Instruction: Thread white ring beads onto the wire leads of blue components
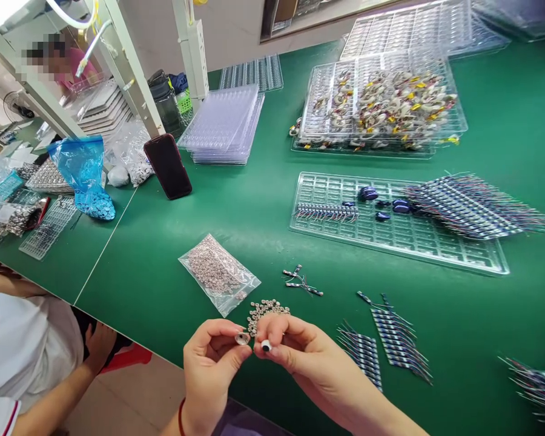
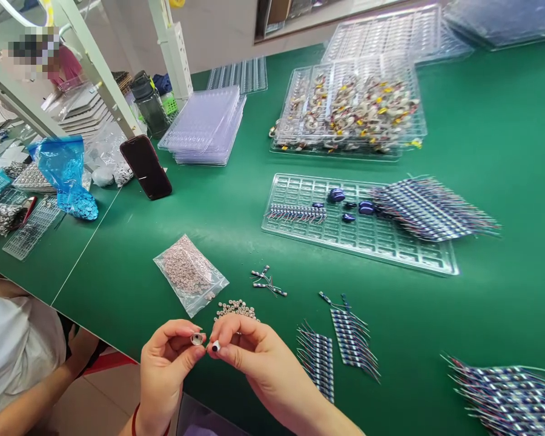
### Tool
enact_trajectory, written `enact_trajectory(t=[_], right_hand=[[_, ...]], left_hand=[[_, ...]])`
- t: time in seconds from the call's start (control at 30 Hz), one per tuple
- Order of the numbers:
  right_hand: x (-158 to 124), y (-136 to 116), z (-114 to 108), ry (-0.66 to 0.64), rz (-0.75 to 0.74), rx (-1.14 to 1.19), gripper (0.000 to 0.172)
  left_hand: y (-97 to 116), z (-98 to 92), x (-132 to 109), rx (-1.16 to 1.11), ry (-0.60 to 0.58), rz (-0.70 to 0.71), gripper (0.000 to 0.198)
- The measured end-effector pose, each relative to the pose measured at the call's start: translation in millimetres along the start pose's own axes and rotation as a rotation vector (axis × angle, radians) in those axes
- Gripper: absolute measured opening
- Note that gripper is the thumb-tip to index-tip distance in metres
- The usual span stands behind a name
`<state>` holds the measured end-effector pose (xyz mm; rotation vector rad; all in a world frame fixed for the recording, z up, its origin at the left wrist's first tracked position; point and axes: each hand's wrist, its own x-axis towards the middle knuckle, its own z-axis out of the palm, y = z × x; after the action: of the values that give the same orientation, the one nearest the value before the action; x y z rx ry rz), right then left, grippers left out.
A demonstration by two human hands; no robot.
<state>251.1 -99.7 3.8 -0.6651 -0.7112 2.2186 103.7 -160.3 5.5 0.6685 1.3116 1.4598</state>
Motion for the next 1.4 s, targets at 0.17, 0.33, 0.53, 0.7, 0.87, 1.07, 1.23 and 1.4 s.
enact_trajectory(t=[0.17,0.33,0.53,0.7,0.87,1.07,1.23,1.4], right_hand=[[0,0,-1,-0.013,0.007,0.008,0.018],[-1,1,-2,-0.004,0.030,0.010,0.019],[-4,0,0,0.012,0.040,0.003,0.020],[-5,0,-1,0.018,0.041,-0.016,0.019],[-5,0,-3,0.030,0.043,-0.058,0.019],[-6,-3,0,0.068,0.075,-0.144,0.023],[-6,-3,2,0.074,0.077,-0.144,0.025],[-6,-5,4,0.093,0.087,-0.142,0.028]], left_hand=[[1,-0.2,-1,-0.047,0.007,-0.028,0.020],[5,1.7,-1,-0.113,0.026,-0.099,0.022],[13,6.7,0,-0.214,0.076,-0.212,0.026],[14,6.0,3,-0.286,0.062,-0.262,0.026],[14,6.2,3,-0.288,0.056,-0.292,0.027],[20,10.5,4,-0.307,0.066,-0.334,0.028],[21,11.3,6,-0.340,0.064,-0.401,0.030],[20,10.1,7,-0.331,0.056,-0.401,0.031]])
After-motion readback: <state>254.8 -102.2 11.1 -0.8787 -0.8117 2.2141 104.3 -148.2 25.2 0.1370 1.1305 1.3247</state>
